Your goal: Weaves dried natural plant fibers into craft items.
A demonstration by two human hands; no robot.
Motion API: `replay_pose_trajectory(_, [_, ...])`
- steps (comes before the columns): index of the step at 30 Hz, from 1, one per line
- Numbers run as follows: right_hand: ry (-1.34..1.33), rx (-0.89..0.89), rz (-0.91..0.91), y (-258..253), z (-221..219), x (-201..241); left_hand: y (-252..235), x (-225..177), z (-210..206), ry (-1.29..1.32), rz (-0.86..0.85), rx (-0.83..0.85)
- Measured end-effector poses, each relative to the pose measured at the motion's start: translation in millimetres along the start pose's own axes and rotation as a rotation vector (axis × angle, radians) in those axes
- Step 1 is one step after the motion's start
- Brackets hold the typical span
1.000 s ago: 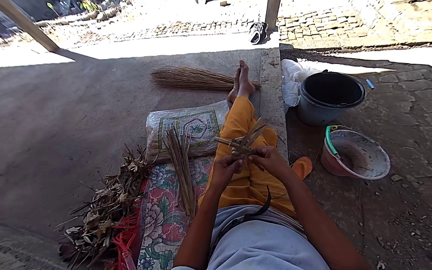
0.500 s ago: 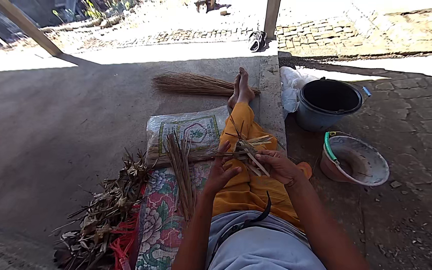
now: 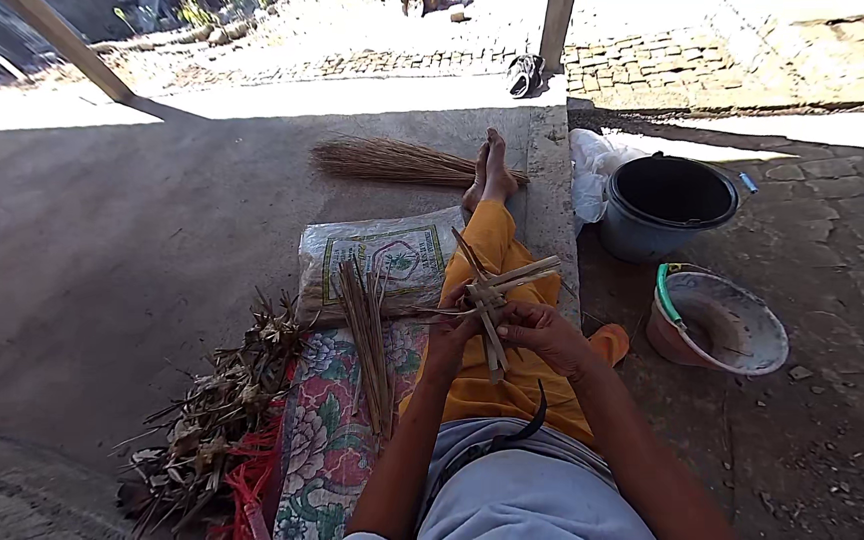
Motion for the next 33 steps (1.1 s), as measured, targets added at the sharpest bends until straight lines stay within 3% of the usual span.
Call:
replay_pose_trajectory(4, [0.305,0.003,0.080,0.6,7.8,6.8,1.6,-9.7,-0.3,-0.031,0.038,-0.064])
replay_pose_trajectory(9, [0.812,-0.039,0.035,-1.2,14.4,1.8,1.9,-8.3,-6.1,-0.071,0.086,-0.080])
replay_pose_trajectory(13, [0.708,-0.093,0.095,1.4,13.5,12.6,-0.3,-9.3,-3.0,-0.166,0.061,-0.104])
replay_pose_trajectory(17, [0.546,-0.289,0.239,6.9,22.6,33.5,-0.9,-11.4,-0.5,-0.254,0.009,-0.098])
replay_pose_trajectory(21, [0.832,-0.417,0.321,6.4,19.1,35.5,2.5,-10.0,-6.3,-0.311,-0.012,-0.091])
replay_pose_trajectory(24, [1.050,-0.395,0.202,0.7,10.2,24.6,4.3,-8.1,-7.6,-0.340,0.014,-0.106])
replay_pose_trajectory(27, [0.980,-0.317,0.033,-5.1,12.4,10.9,5.3,-6.4,-6.8,-0.338,0.034,-0.117])
replay_pose_trajectory(33, [0.361,-0.151,-0.083,-8.0,7.2,-7.7,3.0,-8.6,-5.3,-0.439,-0.038,-0.057])
Point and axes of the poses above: each hand's wrist, its own y-axis away from the middle knuckle, its own z-axis out of the back of the hand, x = y × z, the point moved 10 cm from there along -y, towards the middle knuckle, and after that the axes turned 11 degrees about y, right-handed, at the moved point
